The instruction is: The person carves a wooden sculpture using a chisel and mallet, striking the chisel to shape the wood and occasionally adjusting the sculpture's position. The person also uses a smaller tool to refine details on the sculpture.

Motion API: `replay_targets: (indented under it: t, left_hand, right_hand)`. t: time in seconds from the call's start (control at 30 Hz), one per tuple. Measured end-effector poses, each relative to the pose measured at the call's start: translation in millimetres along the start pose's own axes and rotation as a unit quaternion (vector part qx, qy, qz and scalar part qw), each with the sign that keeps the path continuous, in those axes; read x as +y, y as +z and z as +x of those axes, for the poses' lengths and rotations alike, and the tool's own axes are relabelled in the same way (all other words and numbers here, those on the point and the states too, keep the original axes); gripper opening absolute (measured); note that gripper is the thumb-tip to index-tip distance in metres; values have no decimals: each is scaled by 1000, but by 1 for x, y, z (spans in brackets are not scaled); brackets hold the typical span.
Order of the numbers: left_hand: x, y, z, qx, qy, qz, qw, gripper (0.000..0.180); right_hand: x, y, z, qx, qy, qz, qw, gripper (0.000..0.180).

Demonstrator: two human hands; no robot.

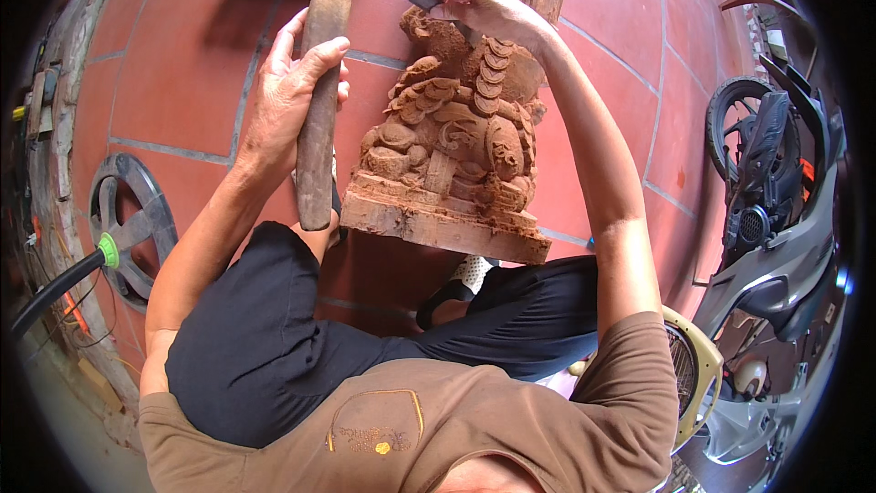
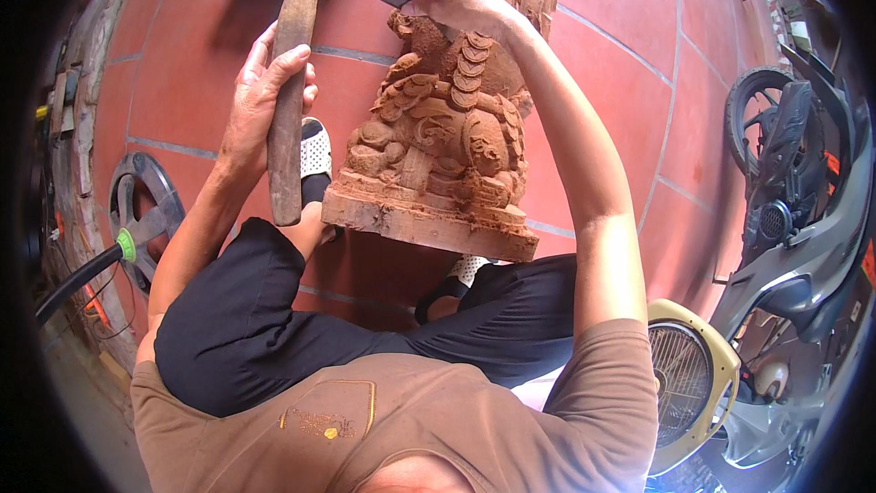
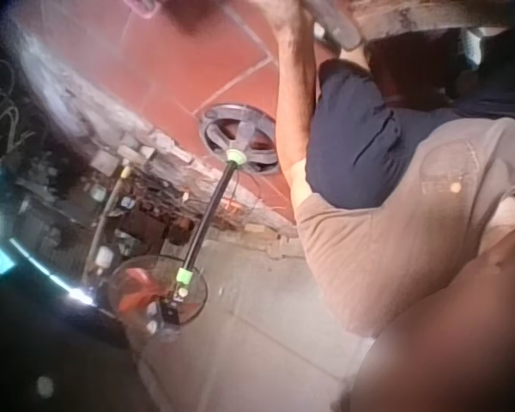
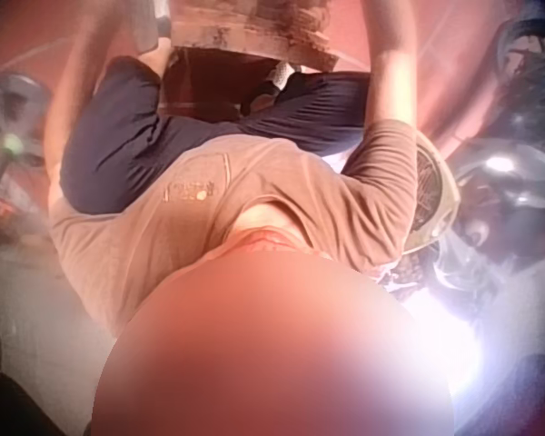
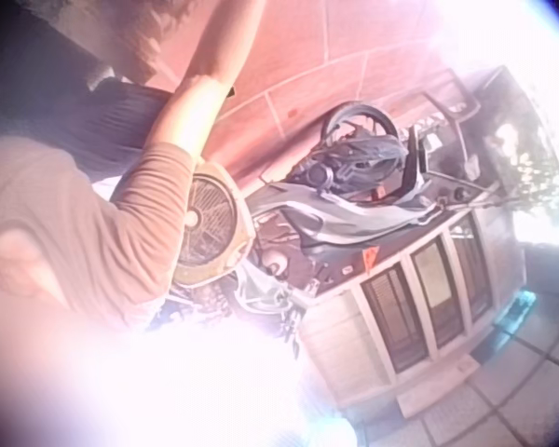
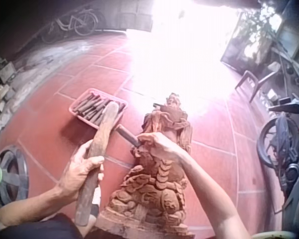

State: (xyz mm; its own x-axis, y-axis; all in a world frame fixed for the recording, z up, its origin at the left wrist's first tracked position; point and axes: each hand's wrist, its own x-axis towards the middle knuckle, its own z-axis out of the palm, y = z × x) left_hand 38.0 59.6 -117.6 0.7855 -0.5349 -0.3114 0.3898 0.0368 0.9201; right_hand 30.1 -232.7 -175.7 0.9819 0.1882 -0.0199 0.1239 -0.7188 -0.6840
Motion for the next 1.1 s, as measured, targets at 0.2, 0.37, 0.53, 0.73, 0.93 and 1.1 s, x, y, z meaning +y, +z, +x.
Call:
replay_targets:
  t: [0.2,0.37,0.53,0.73,0.93,1.1]
  left_hand:
    - [-1,-3,-4,-34,-10,36,999,60]
    - [-1,-6,2,10,14,0,1000,62]
    - [-9,-2,-2,-12,-16,12,1000,63]
    - [-11,-4,-3,1,-5,79,997,62]
    - [-5,-8,5,25,26,24,999,63]
    - [-5,-11,2,-24,-34,40,998,65]
  right_hand:
    - [0,0,3,-16,7,-12,1000,33]
    - [-10,-1,3,-39,31,-62,997,35]
    - [-5,2,-1,-26,17,-50,998,37]
    - [-12,-2,2,-66,42,-53,996,38]
    - [-1,0,1,-42,25,-28,998,36]
    - [-6,-5,-1,-54,23,-6,998,31]
